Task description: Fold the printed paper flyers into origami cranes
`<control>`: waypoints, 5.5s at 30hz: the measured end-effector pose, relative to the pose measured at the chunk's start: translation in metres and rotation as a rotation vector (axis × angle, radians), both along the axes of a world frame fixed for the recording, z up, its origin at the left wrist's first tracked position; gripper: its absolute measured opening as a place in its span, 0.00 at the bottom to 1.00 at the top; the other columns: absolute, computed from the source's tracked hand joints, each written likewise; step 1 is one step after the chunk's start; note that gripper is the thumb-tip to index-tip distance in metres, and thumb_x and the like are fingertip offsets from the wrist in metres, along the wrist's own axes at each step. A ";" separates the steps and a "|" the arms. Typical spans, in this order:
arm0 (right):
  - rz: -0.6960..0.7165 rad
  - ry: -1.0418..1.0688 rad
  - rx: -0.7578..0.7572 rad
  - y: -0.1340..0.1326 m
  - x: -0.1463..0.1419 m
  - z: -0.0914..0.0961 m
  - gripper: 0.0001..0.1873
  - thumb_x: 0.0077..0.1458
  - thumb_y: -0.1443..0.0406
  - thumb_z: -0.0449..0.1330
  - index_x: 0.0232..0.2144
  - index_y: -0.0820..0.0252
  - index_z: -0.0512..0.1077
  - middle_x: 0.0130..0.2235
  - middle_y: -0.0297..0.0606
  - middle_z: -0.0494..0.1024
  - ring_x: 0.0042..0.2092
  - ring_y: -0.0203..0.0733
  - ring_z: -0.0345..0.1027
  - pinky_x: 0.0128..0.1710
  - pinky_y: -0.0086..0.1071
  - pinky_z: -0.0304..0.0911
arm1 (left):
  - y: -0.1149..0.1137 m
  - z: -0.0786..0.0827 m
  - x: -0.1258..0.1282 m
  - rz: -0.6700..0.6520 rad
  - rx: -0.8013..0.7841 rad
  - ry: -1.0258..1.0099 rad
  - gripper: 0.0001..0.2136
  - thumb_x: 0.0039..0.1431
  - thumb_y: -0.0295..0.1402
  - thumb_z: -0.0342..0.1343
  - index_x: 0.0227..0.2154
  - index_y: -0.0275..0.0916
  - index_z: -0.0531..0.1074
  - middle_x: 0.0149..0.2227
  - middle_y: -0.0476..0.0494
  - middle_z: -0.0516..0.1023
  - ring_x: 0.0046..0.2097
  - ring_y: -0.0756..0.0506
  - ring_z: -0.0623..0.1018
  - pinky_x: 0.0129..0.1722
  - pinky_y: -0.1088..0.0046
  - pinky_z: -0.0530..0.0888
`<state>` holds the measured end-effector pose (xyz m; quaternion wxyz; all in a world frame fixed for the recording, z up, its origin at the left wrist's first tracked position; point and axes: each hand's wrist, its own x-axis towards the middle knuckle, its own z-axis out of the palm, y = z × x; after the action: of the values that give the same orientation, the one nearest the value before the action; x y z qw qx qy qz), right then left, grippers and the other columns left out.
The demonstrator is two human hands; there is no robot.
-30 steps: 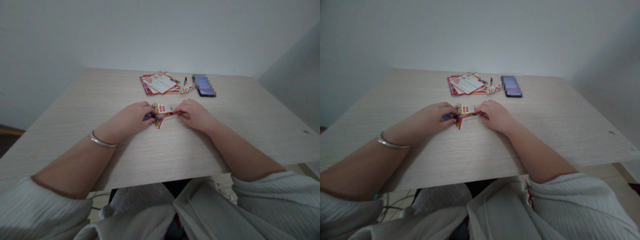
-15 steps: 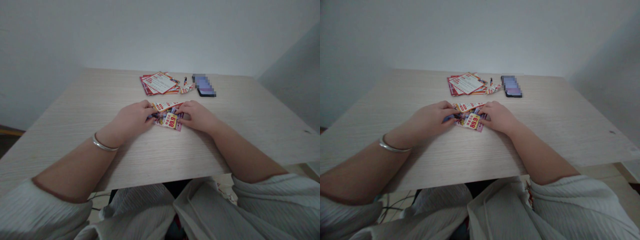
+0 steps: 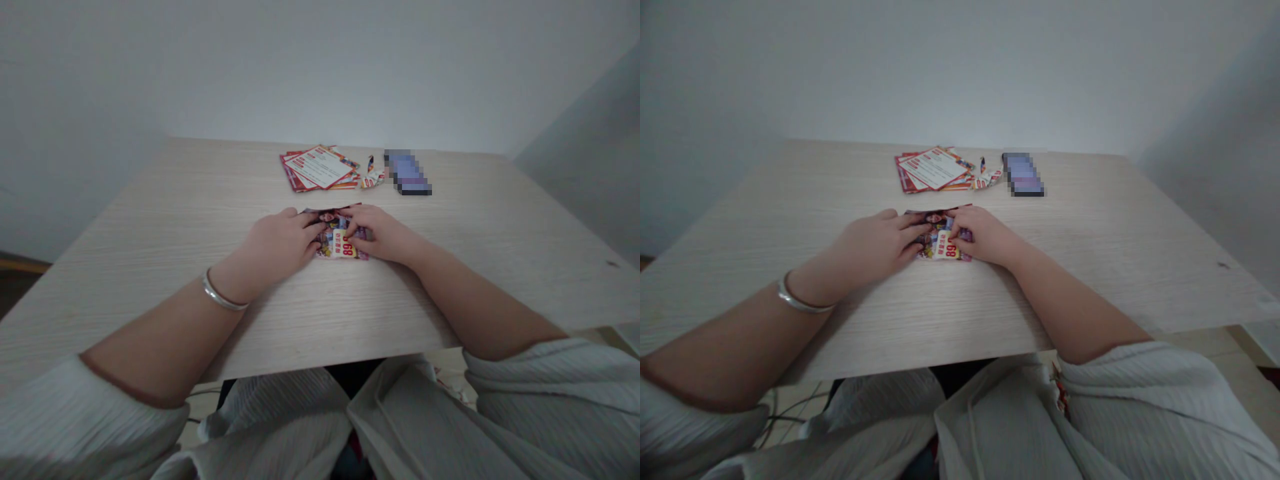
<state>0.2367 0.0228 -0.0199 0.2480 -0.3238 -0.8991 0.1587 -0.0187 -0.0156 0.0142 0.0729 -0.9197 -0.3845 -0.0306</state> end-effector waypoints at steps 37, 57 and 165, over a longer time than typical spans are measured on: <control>0.008 -0.200 0.127 -0.010 0.015 0.010 0.23 0.63 0.63 0.61 0.59 0.57 0.77 0.63 0.46 0.78 0.69 0.57 0.63 0.71 0.60 0.55 | 0.027 -0.011 -0.031 0.166 -0.142 0.039 0.23 0.76 0.36 0.41 0.68 0.43 0.67 0.69 0.36 0.71 0.68 0.35 0.71 0.69 0.41 0.61; 0.034 -0.198 0.051 -0.006 0.019 0.007 0.50 0.51 0.49 0.73 0.71 0.57 0.63 0.69 0.52 0.71 0.68 0.62 0.66 0.68 0.61 0.55 | 0.022 -0.017 -0.020 0.126 -0.131 -0.072 0.23 0.74 0.34 0.41 0.67 0.43 0.68 0.69 0.37 0.70 0.70 0.36 0.69 0.72 0.36 0.53; -0.178 -0.191 0.228 -0.014 0.005 0.011 0.15 0.66 0.65 0.59 0.50 0.59 0.82 0.55 0.47 0.83 0.56 0.53 0.74 0.60 0.48 0.63 | 0.018 0.000 -0.015 -0.161 0.011 -0.066 0.15 0.67 0.26 0.52 0.48 0.47 0.81 0.59 0.43 0.80 0.76 0.33 0.57 0.72 0.34 0.54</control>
<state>0.2419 0.0090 -0.0089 0.2096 -0.3855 -0.8986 0.0019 -0.0340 0.0021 0.0139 0.0623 -0.9458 -0.3113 -0.0686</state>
